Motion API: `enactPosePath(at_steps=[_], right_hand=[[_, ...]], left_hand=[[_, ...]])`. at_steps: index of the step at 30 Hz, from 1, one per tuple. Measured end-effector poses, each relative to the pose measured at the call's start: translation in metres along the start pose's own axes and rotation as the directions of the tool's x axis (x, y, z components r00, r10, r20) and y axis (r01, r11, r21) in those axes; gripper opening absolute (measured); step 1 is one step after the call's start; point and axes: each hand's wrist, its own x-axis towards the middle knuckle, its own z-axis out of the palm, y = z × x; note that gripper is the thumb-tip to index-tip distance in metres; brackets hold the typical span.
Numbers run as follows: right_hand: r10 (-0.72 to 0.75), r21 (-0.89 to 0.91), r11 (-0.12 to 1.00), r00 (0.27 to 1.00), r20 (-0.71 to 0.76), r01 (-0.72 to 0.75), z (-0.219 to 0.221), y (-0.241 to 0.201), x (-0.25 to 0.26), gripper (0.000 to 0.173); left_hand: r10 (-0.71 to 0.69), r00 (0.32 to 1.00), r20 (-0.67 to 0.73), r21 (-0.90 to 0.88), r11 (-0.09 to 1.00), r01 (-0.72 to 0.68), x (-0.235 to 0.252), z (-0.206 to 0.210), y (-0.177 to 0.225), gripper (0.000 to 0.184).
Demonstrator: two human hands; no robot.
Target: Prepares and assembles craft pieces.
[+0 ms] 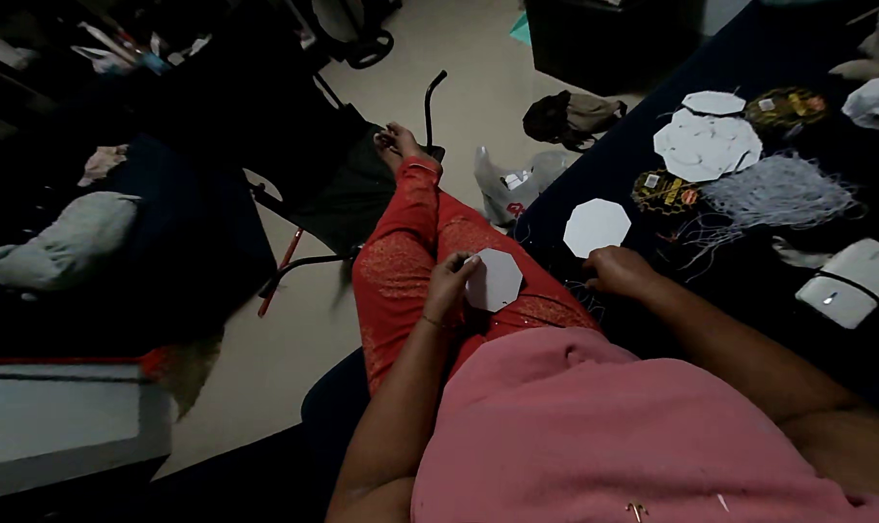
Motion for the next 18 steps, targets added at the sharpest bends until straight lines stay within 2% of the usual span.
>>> enactPosePath(at_steps=[5, 13, 15, 18], right_hand=[[-0.069, -0.054, 0.996, 0.993, -0.09, 0.065, 0.019, -0.008, 0.002, 0.024], [-0.108, -0.183, 0.979, 0.991, -0.081, 0.092, 0.034, -0.021, 0.001, 0.02], [-0.101, -0.138, 0.986, 0.993, -0.059, 0.092, 0.031, -0.016, 0.002, 0.021], [-0.109, 0.046, 0.993, 0.992, -0.056, 0.112, 0.01, 0.001, 0.006, 0.021]], left_hand=[[-0.012, 1.0, 0.027, 0.038, 0.999, 0.011, 0.0, 0.005, -0.001, 0.01], [0.0, 0.999, 0.043, 0.059, 0.998, -0.003, -0.001, 0.003, -0.001, 0.015], [-0.001, 0.999, 0.046, 0.072, 0.997, -0.002, -0.001, 0.001, 0.0, 0.018], [0.011, 0.998, 0.064, 0.089, 0.996, -0.017, -0.006, -0.006, 0.007, 0.017]])
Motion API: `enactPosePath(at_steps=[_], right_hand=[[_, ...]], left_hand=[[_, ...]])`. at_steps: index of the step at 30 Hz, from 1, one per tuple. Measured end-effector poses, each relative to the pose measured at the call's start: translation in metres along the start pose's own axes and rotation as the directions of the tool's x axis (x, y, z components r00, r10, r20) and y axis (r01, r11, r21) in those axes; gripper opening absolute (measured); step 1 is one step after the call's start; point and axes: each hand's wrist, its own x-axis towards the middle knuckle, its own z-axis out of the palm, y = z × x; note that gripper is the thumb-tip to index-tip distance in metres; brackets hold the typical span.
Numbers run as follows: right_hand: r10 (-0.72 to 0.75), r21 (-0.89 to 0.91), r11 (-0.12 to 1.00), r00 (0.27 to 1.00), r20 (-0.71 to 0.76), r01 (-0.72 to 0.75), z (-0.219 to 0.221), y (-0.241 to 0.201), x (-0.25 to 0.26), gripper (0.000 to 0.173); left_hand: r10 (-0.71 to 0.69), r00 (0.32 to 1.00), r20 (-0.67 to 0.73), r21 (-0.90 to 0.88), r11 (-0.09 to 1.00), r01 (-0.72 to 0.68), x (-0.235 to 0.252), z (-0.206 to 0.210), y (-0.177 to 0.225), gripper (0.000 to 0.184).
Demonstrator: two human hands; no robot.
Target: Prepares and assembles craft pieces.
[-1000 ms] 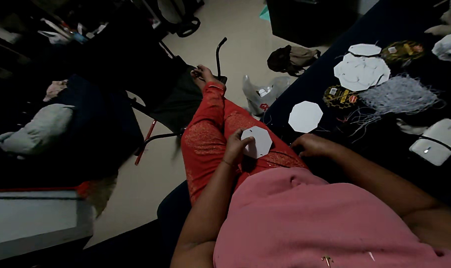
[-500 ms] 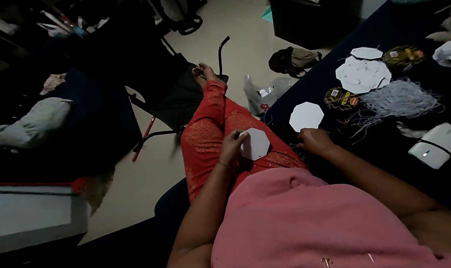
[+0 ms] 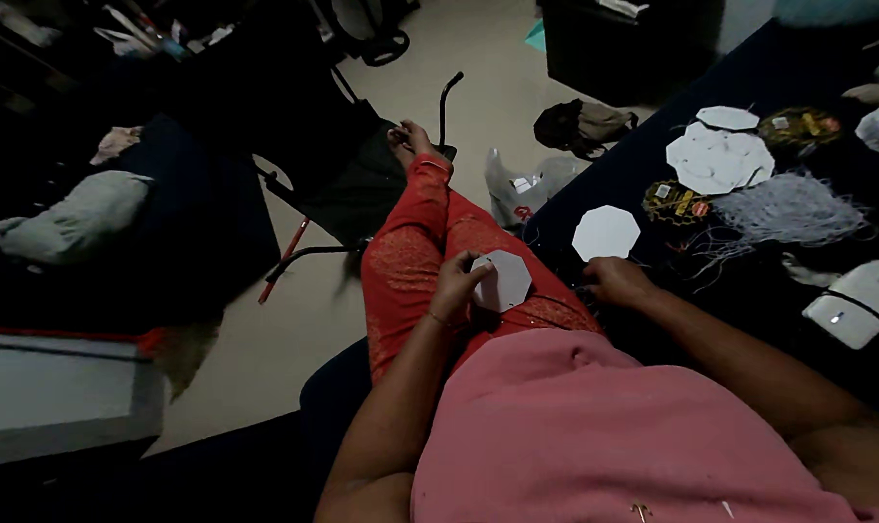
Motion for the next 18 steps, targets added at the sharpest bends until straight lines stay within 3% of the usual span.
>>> enactPosePath(at_steps=[3, 7, 9, 11, 13, 14, 15, 18], right_hand=[[-0.078, 0.176, 0.979, 0.986, -0.149, 0.104, -0.025, 0.008, -0.003, 0.016], [-0.189, 0.393, 0.868, 0.934, -0.303, 0.304, -0.055, -0.024, -0.016, 0.009], [-0.307, 0.467, 0.736, 0.856, -0.415, 0.491, -0.057, -0.044, -0.017, 0.01], [-0.369, 0.603, 0.511, 0.79, -0.491, 0.613, -0.057, -0.067, -0.017, 0.009], [-0.399, 0.722, 0.332, 0.784, -0.476, 0.607, -0.056, -0.084, -0.019, 0.004], [-0.396, 0.771, 0.309, 0.812, -0.428, 0.557, -0.053, -0.089, -0.019, 0.005], [-0.378, 0.801, 0.345, 0.854, -0.358, 0.489, -0.048, -0.091, -0.018, 0.006], [-0.269, 0.742, 0.598, 0.948, -0.168, 0.301, -0.023, -0.086, -0.007, 0.005]], left_hand=[[0.033, 0.999, 0.005, 0.003, 0.999, -0.033, -0.008, -0.009, -0.002, 0.015], [0.07, 0.994, -0.083, -0.086, 0.993, -0.077, -0.015, -0.016, -0.008, 0.012], [0.108, 0.985, -0.137, -0.11, 0.986, -0.123, -0.015, -0.021, -0.01, 0.011], [0.134, 0.974, -0.183, -0.118, 0.98, -0.157, -0.015, -0.025, -0.01, 0.011], [0.144, 0.962, -0.234, -0.128, 0.976, -0.177, -0.015, -0.028, -0.01, 0.012], [0.144, 0.956, -0.257, -0.135, 0.974, -0.183, -0.016, -0.029, -0.012, 0.012], [0.135, 0.951, -0.279, -0.143, 0.973, -0.18, -0.016, -0.03, -0.014, 0.013], [0.089, 0.947, -0.309, -0.168, 0.975, -0.146, -0.014, -0.028, -0.019, 0.011]])
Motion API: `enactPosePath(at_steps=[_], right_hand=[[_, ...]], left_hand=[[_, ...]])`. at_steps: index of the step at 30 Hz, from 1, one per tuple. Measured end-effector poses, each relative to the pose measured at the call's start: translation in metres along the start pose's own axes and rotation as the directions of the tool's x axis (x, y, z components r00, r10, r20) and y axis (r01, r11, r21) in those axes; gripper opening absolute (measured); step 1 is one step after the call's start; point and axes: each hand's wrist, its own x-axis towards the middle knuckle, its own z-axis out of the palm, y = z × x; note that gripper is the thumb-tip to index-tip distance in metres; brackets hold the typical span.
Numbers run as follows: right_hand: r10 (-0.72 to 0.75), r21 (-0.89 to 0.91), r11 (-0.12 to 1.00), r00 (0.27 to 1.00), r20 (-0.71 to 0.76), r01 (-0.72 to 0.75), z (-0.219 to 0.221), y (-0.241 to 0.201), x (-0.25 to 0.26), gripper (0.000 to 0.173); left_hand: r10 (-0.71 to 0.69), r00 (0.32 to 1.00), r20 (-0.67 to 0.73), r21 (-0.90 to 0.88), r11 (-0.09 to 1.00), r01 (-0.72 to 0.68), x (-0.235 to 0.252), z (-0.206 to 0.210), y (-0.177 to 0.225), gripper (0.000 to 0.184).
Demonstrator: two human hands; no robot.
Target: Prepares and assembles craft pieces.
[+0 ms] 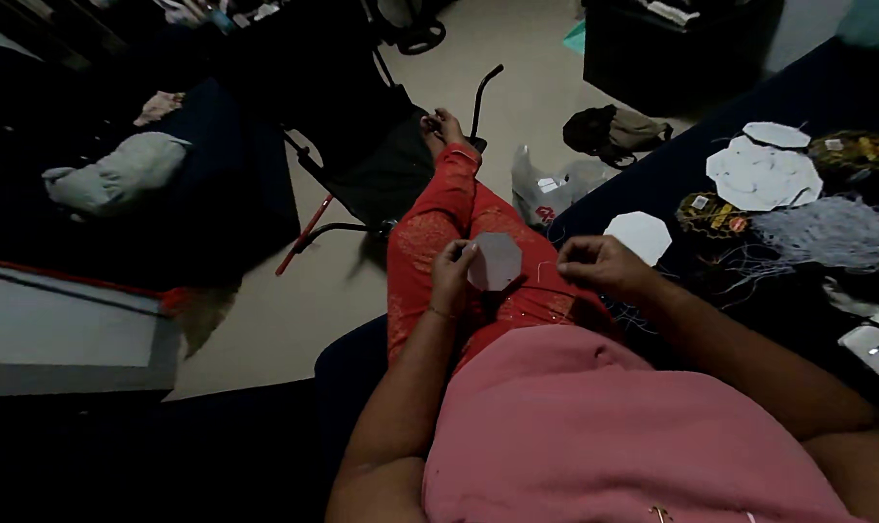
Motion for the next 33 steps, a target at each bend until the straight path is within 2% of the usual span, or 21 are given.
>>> enactPosePath(at_steps=[2, 6, 9, 13, 16, 19, 21, 26, 28, 30, 33], right_hand=[[0.11, -0.182, 0.977, 0.994, -0.003, -0.109, 0.002, 0.014, 0.002, 0.012], [0.213, -0.463, 0.864, 0.977, -0.024, -0.2, 0.001, 0.026, 0.004, 0.017], [0.26, -0.612, 0.759, 0.965, -0.029, -0.223, -0.002, 0.024, 0.002, 0.019], [0.282, -0.737, 0.621, 0.953, -0.109, -0.267, -0.001, 0.015, 0.001, 0.021], [0.125, -0.729, 0.669, 0.989, -0.083, -0.146, 0.004, 0.015, 0.0, 0.022], [-0.051, -0.648, 0.756, 0.995, 0.086, 0.095, 0.014, 0.015, 0.003, 0.02], [-0.053, -0.643, 0.748, 0.98, 0.191, 0.165, 0.025, 0.017, 0.008, 0.019], [-0.089, -0.702, 0.675, 0.97, 0.224, 0.225, 0.037, 0.033, 0.017, 0.016], [-0.053, -0.693, 0.695, 0.975, 0.216, 0.192, 0.036, 0.03, 0.016, 0.019], [-0.058, -0.634, 0.761, 0.988, 0.145, 0.138, 0.031, 0.023, 0.013, 0.022], [-0.292, -0.534, 0.817, 0.954, -0.061, 0.216, 0.029, 0.022, 0.009, 0.018]], left_hand=[[-0.017, 1.0, 0.017, 0.013, 1.0, 0.016, 0.0, 0.002, -0.003, 0.012], [0.001, 0.998, 0.06, 0.072, 0.997, -0.005, -0.001, 0.006, -0.005, 0.014], [0.002, 0.999, 0.05, 0.111, 0.994, -0.008, -0.001, 0.006, -0.006, 0.017], [-0.01, 1.0, -0.025, 0.104, 0.994, 0.012, 0.002, 0.005, -0.007, 0.017], [-0.008, 0.999, -0.036, 0.106, 0.994, 0.011, 0.002, 0.006, -0.008, 0.016], [0.0, 1.0, -0.025, 0.106, 0.994, 0.003, 0.002, 0.008, -0.009, 0.016], [0.017, 1.0, -0.014, 0.106, 0.994, -0.015, 0.002, 0.008, -0.01, 0.016], [0.031, 0.999, 0.015, 0.115, 0.993, -0.033, 0.001, 0.008, -0.014, 0.021], [0.019, 1.0, 0.018, 0.091, 0.996, -0.021, -0.003, 0.011, -0.011, 0.023], [0.054, 0.998, 0.023, 0.096, 0.994, -0.056, -0.005, 0.016, -0.005, 0.023], [0.115, 0.99, 0.077, 0.17, 0.977, -0.126, -0.012, 0.025, 0.004, 0.023]])
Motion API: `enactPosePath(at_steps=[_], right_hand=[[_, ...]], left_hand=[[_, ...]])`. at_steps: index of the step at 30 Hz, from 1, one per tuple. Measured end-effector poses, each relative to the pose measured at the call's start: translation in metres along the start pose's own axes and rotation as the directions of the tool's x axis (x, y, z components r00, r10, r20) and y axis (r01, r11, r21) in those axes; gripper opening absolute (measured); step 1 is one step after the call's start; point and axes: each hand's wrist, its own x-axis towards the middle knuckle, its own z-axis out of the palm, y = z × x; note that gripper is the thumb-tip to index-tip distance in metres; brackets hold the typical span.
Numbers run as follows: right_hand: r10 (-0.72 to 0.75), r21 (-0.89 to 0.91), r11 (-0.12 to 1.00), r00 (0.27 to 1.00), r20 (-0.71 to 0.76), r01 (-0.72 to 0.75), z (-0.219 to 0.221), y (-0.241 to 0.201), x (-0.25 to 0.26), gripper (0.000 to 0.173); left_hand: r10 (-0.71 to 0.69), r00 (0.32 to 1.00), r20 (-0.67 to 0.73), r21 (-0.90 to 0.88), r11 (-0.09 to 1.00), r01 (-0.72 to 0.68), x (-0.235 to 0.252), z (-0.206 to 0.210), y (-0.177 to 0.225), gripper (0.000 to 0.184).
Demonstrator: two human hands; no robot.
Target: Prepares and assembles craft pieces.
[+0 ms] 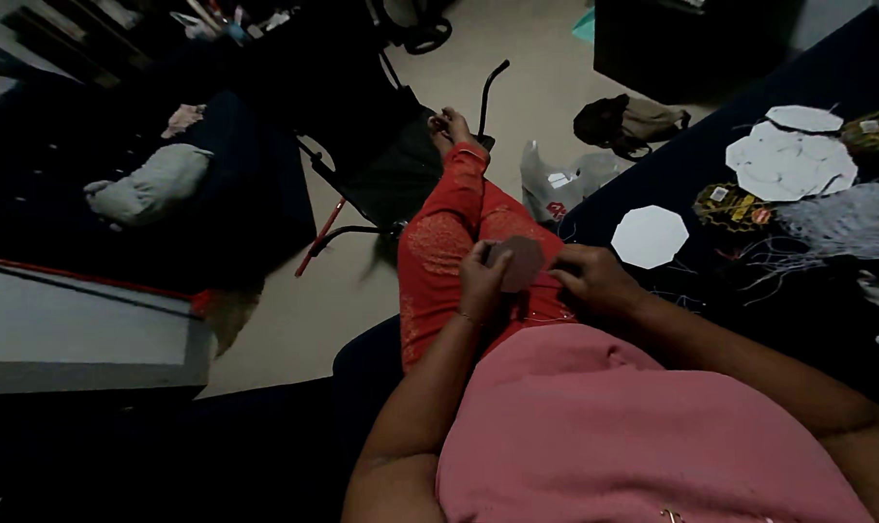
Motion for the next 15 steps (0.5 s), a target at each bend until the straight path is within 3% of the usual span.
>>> enactPosePath(at_steps=[2, 5, 15], right_hand=[[-0.081, 0.059, 0.994, 0.979, -0.185, 0.094, 0.0, -0.003, 0.002, 0.012], [-0.126, 0.13, 0.977, 0.944, -0.305, 0.172, 0.001, -0.009, 0.005, 0.012], [-0.113, 0.228, 0.954, 0.939, -0.324, 0.194, 0.012, -0.014, 0.005, 0.022]], left_hand=[[0.031, 0.999, 0.043, 0.016, 0.999, -0.032, -0.003, 0.007, 0.004, 0.022], [0.057, 0.995, 0.08, 0.012, 0.998, -0.058, -0.007, 0.015, 0.007, 0.023], [0.117, 0.989, 0.09, -0.008, 0.993, -0.116, -0.011, 0.02, 0.011, 0.032]])
